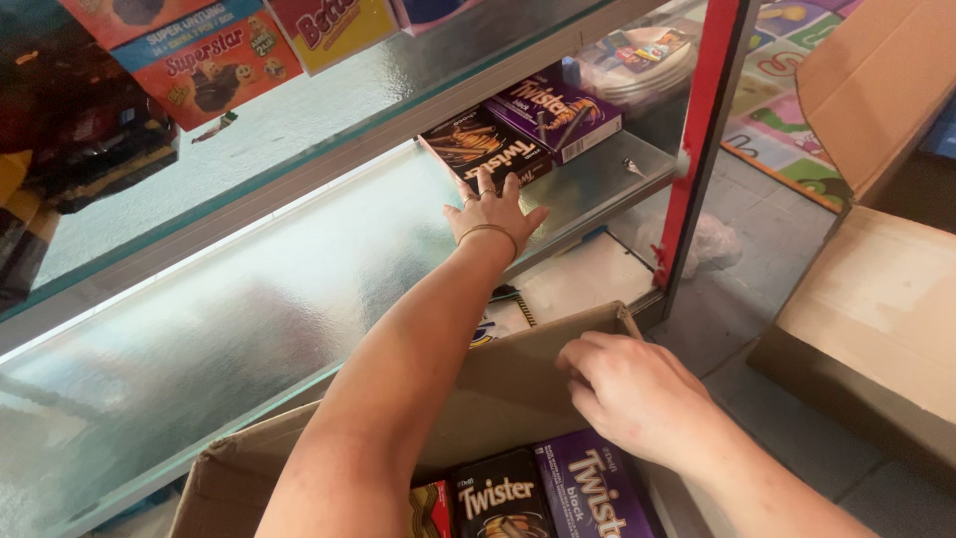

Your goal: The person removes various snack items from a cardboard box and places them onto glass shelves in a store. They handle chocolate bars, packaged snacks, and boxes, arranging them on the shelves.

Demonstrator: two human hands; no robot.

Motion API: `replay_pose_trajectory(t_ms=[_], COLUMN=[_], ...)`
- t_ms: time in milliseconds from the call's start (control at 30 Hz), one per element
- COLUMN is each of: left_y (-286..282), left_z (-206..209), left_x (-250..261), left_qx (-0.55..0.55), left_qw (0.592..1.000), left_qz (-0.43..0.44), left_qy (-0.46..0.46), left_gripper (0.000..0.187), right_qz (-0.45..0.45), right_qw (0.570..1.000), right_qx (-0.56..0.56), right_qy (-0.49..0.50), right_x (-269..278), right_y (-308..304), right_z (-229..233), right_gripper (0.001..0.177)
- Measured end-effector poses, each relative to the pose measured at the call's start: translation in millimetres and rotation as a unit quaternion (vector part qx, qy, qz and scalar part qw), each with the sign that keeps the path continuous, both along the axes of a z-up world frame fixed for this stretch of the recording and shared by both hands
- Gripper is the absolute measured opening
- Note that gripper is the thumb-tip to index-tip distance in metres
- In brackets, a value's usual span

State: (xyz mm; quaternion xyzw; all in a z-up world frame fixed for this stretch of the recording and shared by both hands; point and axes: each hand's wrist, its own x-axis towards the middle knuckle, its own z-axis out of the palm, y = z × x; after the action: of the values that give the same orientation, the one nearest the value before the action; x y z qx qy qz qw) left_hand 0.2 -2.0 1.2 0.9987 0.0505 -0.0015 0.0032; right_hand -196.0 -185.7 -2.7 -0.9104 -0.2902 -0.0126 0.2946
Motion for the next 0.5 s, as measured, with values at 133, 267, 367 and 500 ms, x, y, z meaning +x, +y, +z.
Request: replay_pose_trajectory(t_ms=[133,267,367,500], left_y=[2.0,0.7,0.5,0.0], left_z=[-0.5,-1.9,-2.4,1.9], left_x=[-0.7,0.1,1.3,-1.8], left_qx=[-0.018,-0.015,-0.017,-0.021], left_qw=[1.000,1.000,1.000,1.000], left_qz=[0.010,0.009,0.008,0.004], left_qy=[0.013,0.006,0.004,0.001], left_gripper=[0.078,0.080,0.080,0.078], right_qz=[0.011,0.009,0.008,0.007], right_qw=[1.000,1.000,1.000,0.999], right_qx=[0.010,0.003,-0.008,-0.027], right_qy=[-0.017,-0.017,-0.020,-0.020], right_x=[-0.1,-1.7,-3.7,-4.3], right_y=[1.1,-0.6,-1.2,-2.7], right_z=[-0.9,-0.7,-1.2,-0.7], right_gripper=[0.022,0.022,0.022,0.022])
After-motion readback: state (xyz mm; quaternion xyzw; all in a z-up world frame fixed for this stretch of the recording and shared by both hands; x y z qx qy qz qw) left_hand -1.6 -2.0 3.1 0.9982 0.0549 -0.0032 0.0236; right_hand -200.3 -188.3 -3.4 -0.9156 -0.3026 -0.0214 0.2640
